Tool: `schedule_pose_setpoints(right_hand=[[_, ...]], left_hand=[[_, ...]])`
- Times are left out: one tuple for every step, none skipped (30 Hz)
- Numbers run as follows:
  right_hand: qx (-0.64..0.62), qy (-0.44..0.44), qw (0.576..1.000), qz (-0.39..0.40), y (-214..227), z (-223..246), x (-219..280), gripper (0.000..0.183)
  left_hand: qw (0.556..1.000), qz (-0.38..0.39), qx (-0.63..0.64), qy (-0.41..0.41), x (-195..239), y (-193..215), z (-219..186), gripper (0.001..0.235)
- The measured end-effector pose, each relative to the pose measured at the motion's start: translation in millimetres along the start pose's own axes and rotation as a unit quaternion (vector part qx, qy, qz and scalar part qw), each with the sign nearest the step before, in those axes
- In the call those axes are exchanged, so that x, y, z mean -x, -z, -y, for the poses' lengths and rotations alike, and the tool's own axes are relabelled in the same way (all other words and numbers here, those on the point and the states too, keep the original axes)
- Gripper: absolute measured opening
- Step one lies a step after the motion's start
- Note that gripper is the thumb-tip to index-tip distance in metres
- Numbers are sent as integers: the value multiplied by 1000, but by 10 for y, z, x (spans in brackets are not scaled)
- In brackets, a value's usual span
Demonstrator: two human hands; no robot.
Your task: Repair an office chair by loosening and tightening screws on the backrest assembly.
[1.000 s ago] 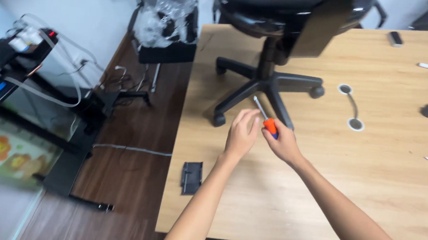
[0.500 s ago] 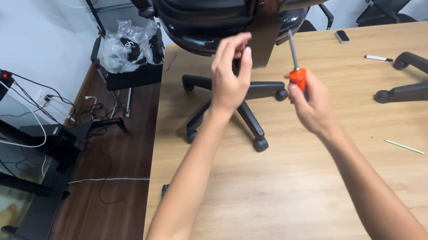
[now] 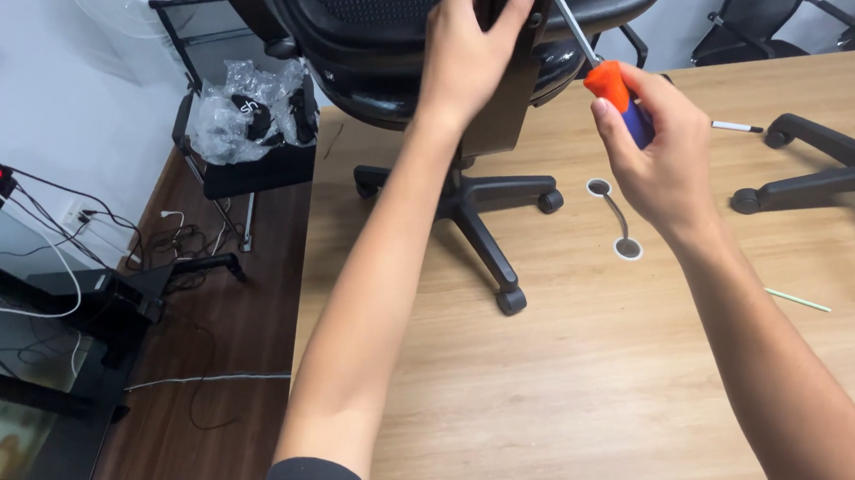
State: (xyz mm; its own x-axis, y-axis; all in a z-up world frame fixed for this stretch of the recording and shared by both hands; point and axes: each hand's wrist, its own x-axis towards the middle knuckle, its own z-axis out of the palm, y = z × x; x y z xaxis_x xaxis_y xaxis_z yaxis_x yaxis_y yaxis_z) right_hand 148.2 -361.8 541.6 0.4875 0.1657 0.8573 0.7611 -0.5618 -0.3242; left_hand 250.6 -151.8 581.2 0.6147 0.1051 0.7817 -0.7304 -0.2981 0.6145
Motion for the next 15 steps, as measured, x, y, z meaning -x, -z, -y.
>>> schedule_pose_setpoints(right_hand=[[2, 1, 1000, -1, 16, 17, -34, 24], [18, -4, 1000, -6, 33, 35, -66, 26], [34, -9, 999, -11, 49, 53, -98, 28], [35, -8, 999, -13, 57, 41, -107, 28], [21, -14, 999, -24, 65, 32, -117, 28], [6, -19, 999, -34, 62, 29, -133, 28], [5, -18, 999, -36, 73, 28, -138, 28], [20, -3, 999, -37, 85, 26, -144, 26], [35, 11, 999, -39, 97, 23, -150, 24], [36, 12, 999, -39, 106, 41, -160, 24], [43, 8, 998, -37, 114, 57, -167, 23], [51, 5, 998, -33, 125, 75, -174, 23], [53, 6, 998, -33, 127, 86, -179, 23], [55, 4, 998, -35, 123, 100, -188, 22], [56, 3, 998, -37, 120, 116, -199, 22]], left_hand=[[1000, 0, 1, -1, -97, -34, 102, 46], [994, 31, 106, -13, -195, -71, 204, 46], [976, 62, 210, -23, -294, -109, 305, 46], [975, 62, 211, -24, -318, -88, 279, 46], [971, 87, 225, -4, -343, -64, 252, 46], [965, 110, 237, 15, -370, -21, 223, 47], [966, 110, 236, 14, -354, -2, 187, 47], [966, 104, 233, 28, -344, 11, 151, 45], [967, 99, 230, 43, -335, 22, 117, 44], [967, 100, 231, 42, -337, 11, 123, 44], [967, 91, 234, 31, -338, -1, 131, 44], [968, 82, 237, 21, -333, -14, 138, 44], [967, 82, 239, 20, -328, -20, 128, 44], [967, 85, 240, 30, -326, -18, 118, 41], [966, 87, 241, 40, -325, -15, 106, 38]])
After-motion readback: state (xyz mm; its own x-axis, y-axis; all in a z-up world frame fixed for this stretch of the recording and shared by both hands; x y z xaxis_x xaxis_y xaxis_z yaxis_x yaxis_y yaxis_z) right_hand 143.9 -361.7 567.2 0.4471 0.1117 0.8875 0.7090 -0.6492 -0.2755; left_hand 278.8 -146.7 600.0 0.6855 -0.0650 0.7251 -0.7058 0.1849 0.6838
